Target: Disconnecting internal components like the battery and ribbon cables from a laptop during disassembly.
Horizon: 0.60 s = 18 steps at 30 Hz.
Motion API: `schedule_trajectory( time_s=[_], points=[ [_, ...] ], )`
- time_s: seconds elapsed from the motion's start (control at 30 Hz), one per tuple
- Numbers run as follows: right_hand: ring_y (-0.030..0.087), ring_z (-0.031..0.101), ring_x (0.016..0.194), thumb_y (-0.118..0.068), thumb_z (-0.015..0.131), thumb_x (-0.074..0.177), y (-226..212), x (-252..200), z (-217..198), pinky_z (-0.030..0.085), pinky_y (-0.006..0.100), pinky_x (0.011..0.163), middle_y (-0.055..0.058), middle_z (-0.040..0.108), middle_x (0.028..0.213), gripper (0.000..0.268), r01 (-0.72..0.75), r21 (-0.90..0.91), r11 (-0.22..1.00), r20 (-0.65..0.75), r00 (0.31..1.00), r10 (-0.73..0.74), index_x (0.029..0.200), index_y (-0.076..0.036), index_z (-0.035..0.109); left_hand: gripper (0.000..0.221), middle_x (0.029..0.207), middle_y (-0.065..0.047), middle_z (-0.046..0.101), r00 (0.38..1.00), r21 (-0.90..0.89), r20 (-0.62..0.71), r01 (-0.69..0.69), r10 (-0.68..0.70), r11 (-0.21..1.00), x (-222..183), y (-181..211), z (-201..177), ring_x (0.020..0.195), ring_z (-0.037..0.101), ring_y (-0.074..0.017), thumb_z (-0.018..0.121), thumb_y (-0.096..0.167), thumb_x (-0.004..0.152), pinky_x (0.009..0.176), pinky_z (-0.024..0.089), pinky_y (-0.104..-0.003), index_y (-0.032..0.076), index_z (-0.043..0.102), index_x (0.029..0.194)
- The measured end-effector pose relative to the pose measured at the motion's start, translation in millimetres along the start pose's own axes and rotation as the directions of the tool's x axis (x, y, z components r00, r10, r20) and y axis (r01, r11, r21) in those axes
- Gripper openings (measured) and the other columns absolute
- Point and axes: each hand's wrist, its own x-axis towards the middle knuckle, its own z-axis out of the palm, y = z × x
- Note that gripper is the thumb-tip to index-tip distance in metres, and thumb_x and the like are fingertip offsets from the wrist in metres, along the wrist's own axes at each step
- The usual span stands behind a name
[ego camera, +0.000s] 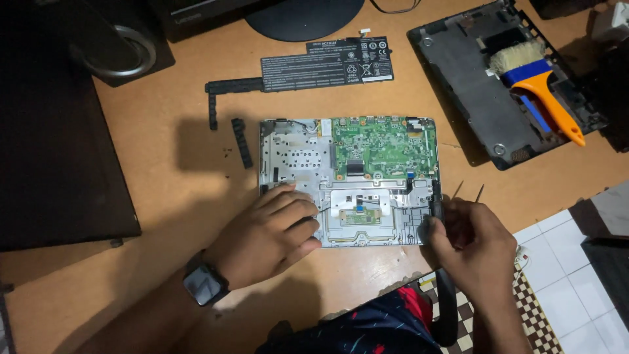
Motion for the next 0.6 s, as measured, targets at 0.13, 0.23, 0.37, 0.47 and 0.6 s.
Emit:
schedule_trajectory(
  time_s=[0.13, 0.23, 0.37, 0.47, 0.6],
  points=[
    [0.014, 0.059, 0.064, -0.020, 0.082, 0.085, -1, -2, 2, 0.049, 0.030, 0.065, 0.003, 0.071, 0.081, 0.034, 0.030, 0.002, 1.000, -0.016, 0.999, -0.030, 0.116, -0.006, 0.074, 0.022, 0.110, -0.014, 0.066, 1.000, -0.008, -0.006, 0.000, 0.000, 1.000, 0, 1, 1, 0.111, 0.059, -0.0337, 0.061, 0.023, 0.100, 0.111, 0.041, -0.054, 0.002, 0.069, 0.098],
    [0.019, 0.064, 0.074, -0.024, 0.085, 0.084, 0, -6, 5, 0.050, 0.033, 0.065, 0.007, 0.073, 0.093, 0.040, 0.035, -0.058, 0.998, -0.030, 0.999, -0.036, 0.116, -0.004, 0.071, 0.020, 0.110, -0.012, 0.066, 1.000, 0.027, -0.017, -0.005, 0.006, 1.000, -1, 2, 4, 0.112, 0.060, -0.0330, 0.065, 0.022, 0.097, 0.112, 0.041, -0.052, 0.003, 0.069, 0.097],
    [0.020, 0.064, 0.071, -0.023, 0.078, 0.086, 6, -5, 7, 0.051, 0.035, 0.066, 0.007, 0.071, 0.090, 0.035, 0.067, -0.055, 0.996, -0.056, 0.996, -0.070, 0.115, -0.004, 0.072, 0.020, 0.112, -0.012, 0.065, 1.000, 0.028, 0.002, -0.008, 0.008, 1.000, 1, 4, 2, 0.113, 0.059, -0.0327, 0.060, 0.021, 0.099, 0.114, 0.039, -0.052, 0.003, 0.068, 0.098],
    [0.015, 0.057, 0.066, -0.021, 0.076, 0.088, 5, -3, 3, 0.047, 0.030, 0.063, 0.004, 0.070, 0.084, 0.033, 0.034, 0.036, 0.999, -0.026, 0.999, -0.033, 0.117, -0.006, 0.073, 0.021, 0.113, -0.012, 0.065, 0.999, 0.077, 0.024, -0.034, 0.032, 0.996, 1, 5, 1, 0.114, 0.058, -0.0325, 0.062, 0.023, 0.099, 0.115, 0.038, -0.052, 0.003, 0.068, 0.101],
    [0.016, 0.071, 0.096, -0.010, 0.064, 0.095, 3, 1, -9, 0.056, 0.028, 0.079, 0.012, 0.077, 0.118, 0.019, -0.005, 0.296, 0.955, -0.007, 1.000, 0.008, 0.112, -0.005, 0.071, 0.015, 0.100, -0.012, 0.069, 1.000, 0.159, 0.010, -0.017, 0.015, 0.987, -1, -5, 4, 0.095, 0.063, -0.0292, 0.067, 0.016, 0.094, 0.103, 0.050, -0.051, 0.002, 0.074, 0.094]
  ],
)
